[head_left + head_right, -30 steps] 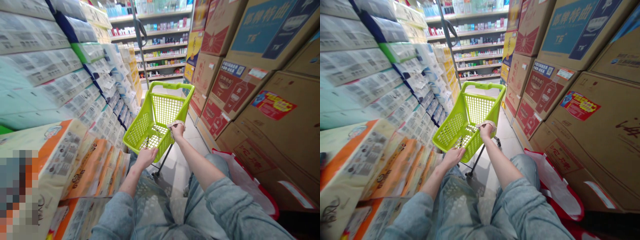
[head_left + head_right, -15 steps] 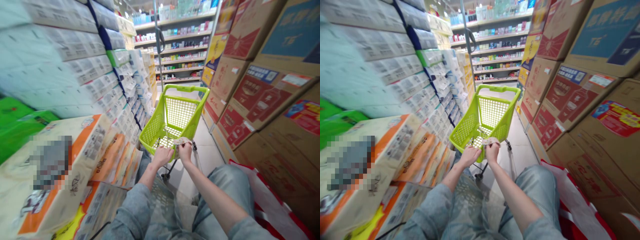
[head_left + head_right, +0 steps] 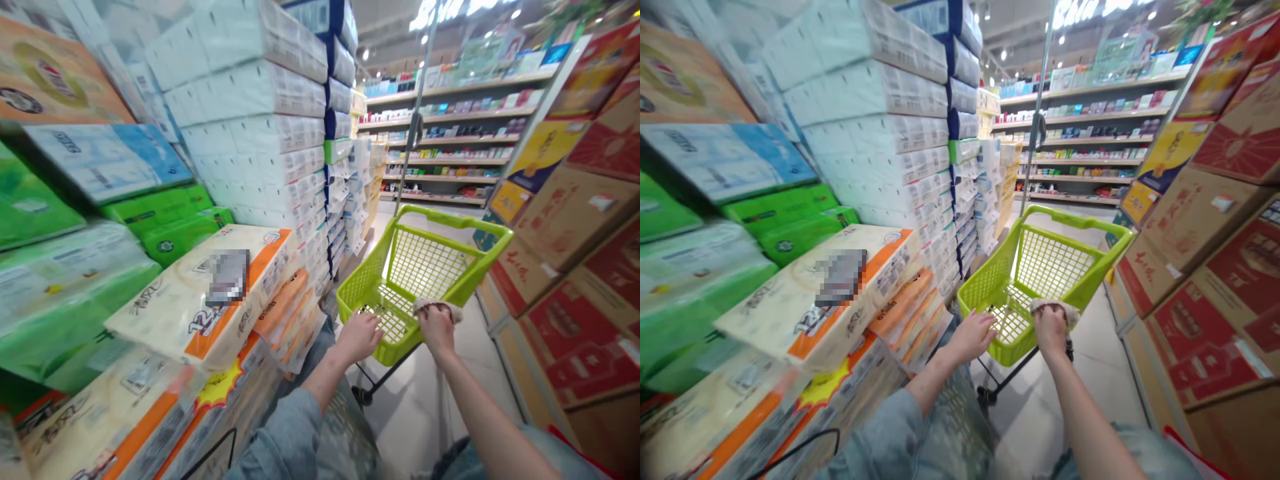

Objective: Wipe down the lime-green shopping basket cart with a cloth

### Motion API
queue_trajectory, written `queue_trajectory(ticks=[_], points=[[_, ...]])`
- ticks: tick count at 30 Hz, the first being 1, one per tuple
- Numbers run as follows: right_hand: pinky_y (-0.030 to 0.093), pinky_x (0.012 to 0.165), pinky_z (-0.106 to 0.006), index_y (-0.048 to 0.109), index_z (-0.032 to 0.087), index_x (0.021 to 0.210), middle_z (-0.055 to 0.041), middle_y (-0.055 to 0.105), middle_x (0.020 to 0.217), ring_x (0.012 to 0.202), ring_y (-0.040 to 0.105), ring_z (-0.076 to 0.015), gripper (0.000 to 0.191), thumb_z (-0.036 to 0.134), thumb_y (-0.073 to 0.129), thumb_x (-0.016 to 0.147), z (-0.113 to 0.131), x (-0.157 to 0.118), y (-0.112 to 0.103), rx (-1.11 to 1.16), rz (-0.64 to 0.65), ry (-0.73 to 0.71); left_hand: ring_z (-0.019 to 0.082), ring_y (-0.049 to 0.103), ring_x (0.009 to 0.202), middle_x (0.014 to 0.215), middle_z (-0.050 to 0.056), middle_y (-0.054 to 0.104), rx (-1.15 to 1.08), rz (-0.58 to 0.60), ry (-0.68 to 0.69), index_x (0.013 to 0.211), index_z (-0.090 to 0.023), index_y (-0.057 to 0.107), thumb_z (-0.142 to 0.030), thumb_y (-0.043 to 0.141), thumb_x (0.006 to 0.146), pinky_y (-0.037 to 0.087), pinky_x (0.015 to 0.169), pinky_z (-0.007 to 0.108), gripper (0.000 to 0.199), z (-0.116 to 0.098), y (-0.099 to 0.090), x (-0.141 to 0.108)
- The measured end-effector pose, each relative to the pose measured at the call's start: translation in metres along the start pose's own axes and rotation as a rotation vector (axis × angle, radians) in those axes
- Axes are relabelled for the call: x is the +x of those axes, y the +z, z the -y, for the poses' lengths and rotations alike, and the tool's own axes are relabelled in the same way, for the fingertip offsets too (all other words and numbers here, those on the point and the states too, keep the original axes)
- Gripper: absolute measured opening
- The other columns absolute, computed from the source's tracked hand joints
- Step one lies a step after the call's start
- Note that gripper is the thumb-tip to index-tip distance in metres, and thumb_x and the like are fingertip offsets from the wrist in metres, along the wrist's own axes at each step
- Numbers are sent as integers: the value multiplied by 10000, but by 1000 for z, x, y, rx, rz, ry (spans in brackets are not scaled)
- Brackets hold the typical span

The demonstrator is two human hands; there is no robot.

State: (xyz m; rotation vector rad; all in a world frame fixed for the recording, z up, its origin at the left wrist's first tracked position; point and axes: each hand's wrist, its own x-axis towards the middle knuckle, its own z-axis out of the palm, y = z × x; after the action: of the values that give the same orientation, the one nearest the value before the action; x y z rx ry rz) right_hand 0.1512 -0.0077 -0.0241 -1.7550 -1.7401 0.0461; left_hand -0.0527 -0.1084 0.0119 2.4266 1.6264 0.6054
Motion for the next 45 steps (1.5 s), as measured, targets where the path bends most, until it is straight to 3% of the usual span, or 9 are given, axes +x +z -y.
queue_trajectory(ticks=[3,9,16,20,24,28,31,41,45], points=[[420,779,-369,678,123,867,-164,583,866,833,525,-258,358,320,382,824,3,-23,1,57,-20,-56,231,487,1157,1122,66,626,123,55,18,1067,-232,615,-385,374,913,250,1075,531,324,5,13,-4],[428,810,-378,673,173,809,-143,600,837,848,530,-261,421,414,332,865,9,-80,3,178,14,-218,207,542,996,941,47,637,260,-28,81,984,-235,624,-431,353,917,255,1058,514,342,0,36,-7],[389,884,-453,689,163,766,-173,533,943,1007,465,-315,395,431,403,820,-29,-20,-17,65,-136,-180,197,553,937,897,29,647,212,1,123,929,-221,620,-466,390,900,318,994,436,337,-11,46,0],[419,868,-419,644,167,766,-171,537,973,1017,492,-287,401,354,297,837,-43,-5,-13,160,-91,-193,193,552,912,930,27,653,163,6,122,949,-215,604,-448,417,894,360,896,381,304,-24,50,3],[443,821,-401,604,190,792,-131,570,868,895,542,-264,370,337,271,862,-36,-39,-7,206,-35,-156,198,543,919,935,32,649,168,-28,104,911,-204,595,-429,422,896,336,891,375,284,-33,54,6],[445,828,-390,596,204,820,-129,570,922,924,547,-256,345,347,290,886,-20,-90,-6,256,-11,-184,199,538,933,936,46,643,189,-26,97,906,-194,592,-417,406,904,324,894,367,291,-35,55,10],[449,810,-371,590,202,823,-118,561,919,902,548,-238,316,333,311,891,-15,-107,-9,293,33,-215,203,537,955,967,48,640,193,0,87,924,-192,589,-407,387,911,322,902,369,295,-35,54,13],[427,710,-292,624,165,821,-97,576,922,760,556,-176,251,215,379,844,-46,-33,-30,138,125,-86,182,556,1042,1101,31,640,22,196,84,1139,-251,542,-275,396,908,365,911,328,273,-42,51,28],[420,724,-264,628,182,815,-79,586,940,801,555,-167,234,200,396,839,-55,-31,-36,142,151,-115,193,590,956,993,64,655,117,191,99,1003,-213,610,-365,355,930,398,840,311,306,-36,45,30]])
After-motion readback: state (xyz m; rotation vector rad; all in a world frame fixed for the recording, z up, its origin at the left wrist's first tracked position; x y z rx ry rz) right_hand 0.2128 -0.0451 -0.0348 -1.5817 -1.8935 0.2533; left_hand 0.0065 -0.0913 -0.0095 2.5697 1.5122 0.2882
